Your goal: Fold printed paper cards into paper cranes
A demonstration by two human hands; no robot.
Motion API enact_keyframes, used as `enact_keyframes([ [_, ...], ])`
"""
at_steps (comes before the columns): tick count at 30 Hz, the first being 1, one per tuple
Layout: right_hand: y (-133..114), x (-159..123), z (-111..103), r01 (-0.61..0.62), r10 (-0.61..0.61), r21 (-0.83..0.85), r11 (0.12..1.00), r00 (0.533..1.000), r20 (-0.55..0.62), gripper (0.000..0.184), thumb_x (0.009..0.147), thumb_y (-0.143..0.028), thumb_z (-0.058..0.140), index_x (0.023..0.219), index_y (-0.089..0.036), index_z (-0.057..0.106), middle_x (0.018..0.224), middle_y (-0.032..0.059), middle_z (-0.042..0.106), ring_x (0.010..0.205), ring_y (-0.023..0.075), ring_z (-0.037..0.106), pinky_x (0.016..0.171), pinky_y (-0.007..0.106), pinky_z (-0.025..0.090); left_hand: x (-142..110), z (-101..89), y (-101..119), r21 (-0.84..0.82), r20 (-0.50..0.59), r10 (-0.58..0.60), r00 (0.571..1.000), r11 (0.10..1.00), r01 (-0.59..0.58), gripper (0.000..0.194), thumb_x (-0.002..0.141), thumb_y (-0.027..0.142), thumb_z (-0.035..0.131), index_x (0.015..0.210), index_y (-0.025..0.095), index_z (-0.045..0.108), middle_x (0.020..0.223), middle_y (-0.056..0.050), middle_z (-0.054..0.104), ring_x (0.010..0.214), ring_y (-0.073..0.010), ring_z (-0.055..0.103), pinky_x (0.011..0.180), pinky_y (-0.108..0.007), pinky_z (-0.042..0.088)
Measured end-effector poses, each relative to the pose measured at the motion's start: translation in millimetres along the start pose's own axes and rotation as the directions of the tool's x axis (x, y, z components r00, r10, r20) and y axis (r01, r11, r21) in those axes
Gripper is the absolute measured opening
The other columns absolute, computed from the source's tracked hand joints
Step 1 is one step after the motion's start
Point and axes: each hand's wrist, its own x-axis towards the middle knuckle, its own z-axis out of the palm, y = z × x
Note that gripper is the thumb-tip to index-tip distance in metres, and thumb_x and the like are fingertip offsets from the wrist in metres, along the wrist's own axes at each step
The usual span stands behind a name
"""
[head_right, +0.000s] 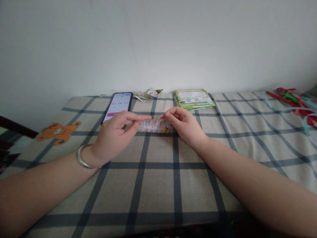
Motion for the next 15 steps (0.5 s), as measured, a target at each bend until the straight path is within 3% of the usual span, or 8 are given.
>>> enact_keyframes([
  [4,-1.1,-2.5,-0.4,0.102,-0.1,-0.098,0.99,0.995,0.016,0.022,0.084,-0.043,0.067,0.083,-0.022,0.06,0.084,0.0007,0.068,0.078,0.013,0.064,0.072,0.027,0.052,0.5,0.9,-0.8,-0.077,-0.008,-0.073,0.997,0.994,0.072,0.014,0.092,0.014,0.054,0.1,0.02,0.063,0.105,0.001,0.073,0.093,-0.0085,0.07,0.082,-0.018,0.054],
  [9,-0.1,-6.1,0.4,0.211,-0.209,-0.197,0.958,0.977,0.032,0.014,0.085,-0.033,0.066,0.083,-0.021,0.059,0.078,0.0001,0.068,0.07,0.0116,0.063,0.061,0.025,0.05,1.1,2.6,-2.3,-0.173,0.012,-0.158,0.987,0.972,0.158,0.009,0.092,0.016,0.055,0.098,0.019,0.061,0.106,-0.002,0.073,0.092,-0.0123,0.07,0.081,-0.024,0.057],
  [15,2.2,-10.4,-3.4,0.29,-0.315,-0.413,0.863,0.949,0.007,0.001,0.085,-0.023,0.064,0.084,-0.022,0.064,0.081,0.0008,0.07,0.071,0.014,0.064,0.062,0.029,0.052,1.3,4.5,-4.7,-0.256,0.061,-0.206,0.977,0.942,0.215,0.008,0.09,0.018,0.054,0.097,0.02,0.058,0.106,-0.003,0.073,0.092,-0.015,0.071,0.079,-0.028,0.059],
])
